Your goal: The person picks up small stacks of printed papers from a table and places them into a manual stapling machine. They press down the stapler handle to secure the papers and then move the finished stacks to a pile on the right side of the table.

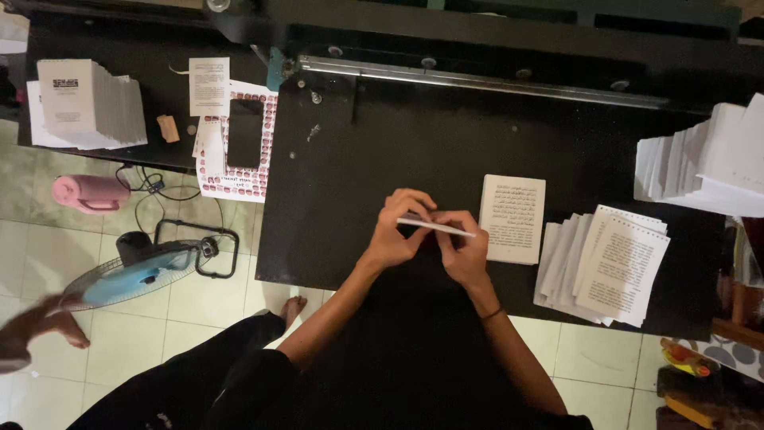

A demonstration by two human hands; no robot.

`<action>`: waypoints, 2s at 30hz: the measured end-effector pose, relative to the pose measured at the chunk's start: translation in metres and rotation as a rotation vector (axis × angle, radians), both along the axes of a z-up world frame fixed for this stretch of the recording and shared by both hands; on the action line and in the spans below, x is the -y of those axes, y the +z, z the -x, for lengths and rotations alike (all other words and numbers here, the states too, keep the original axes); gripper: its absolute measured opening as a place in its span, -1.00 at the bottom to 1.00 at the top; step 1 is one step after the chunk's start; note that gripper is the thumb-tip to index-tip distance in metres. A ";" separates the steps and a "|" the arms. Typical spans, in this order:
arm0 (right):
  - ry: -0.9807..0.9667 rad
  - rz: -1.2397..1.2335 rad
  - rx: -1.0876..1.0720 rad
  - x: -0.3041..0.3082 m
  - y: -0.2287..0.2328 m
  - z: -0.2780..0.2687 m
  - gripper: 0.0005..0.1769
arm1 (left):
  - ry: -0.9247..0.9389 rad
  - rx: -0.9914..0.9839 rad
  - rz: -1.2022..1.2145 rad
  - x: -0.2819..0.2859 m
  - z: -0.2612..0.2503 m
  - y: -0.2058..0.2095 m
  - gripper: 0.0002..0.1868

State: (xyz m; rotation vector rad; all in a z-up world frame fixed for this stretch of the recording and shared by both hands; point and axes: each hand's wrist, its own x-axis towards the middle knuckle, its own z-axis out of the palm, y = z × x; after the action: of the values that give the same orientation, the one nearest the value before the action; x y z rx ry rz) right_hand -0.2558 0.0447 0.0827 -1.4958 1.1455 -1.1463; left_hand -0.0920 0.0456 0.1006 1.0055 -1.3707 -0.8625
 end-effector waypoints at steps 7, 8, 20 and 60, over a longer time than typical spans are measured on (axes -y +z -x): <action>0.014 0.001 -0.119 0.000 -0.032 -0.006 -0.84 | 0.002 -0.053 0.034 0.000 -0.006 -0.044 -0.81; -0.004 0.000 -0.081 0.001 -0.028 -0.007 -0.85 | -0.019 -0.075 0.000 0.000 -0.006 -0.040 -0.81; -0.021 -0.015 -0.132 0.009 -0.066 -0.011 -0.93 | 0.029 -0.048 -0.140 0.006 -0.017 -0.063 -0.71; -0.518 -0.009 -0.617 0.062 -0.102 -0.064 -0.79 | -0.042 -0.105 0.105 0.135 -0.045 -0.057 -0.65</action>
State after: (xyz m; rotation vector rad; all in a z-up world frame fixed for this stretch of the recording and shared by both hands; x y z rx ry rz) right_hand -0.1923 -0.0170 -0.0196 -1.6479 2.0450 -1.0182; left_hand -0.0470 -0.0892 0.0440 0.8424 -1.3378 -0.8542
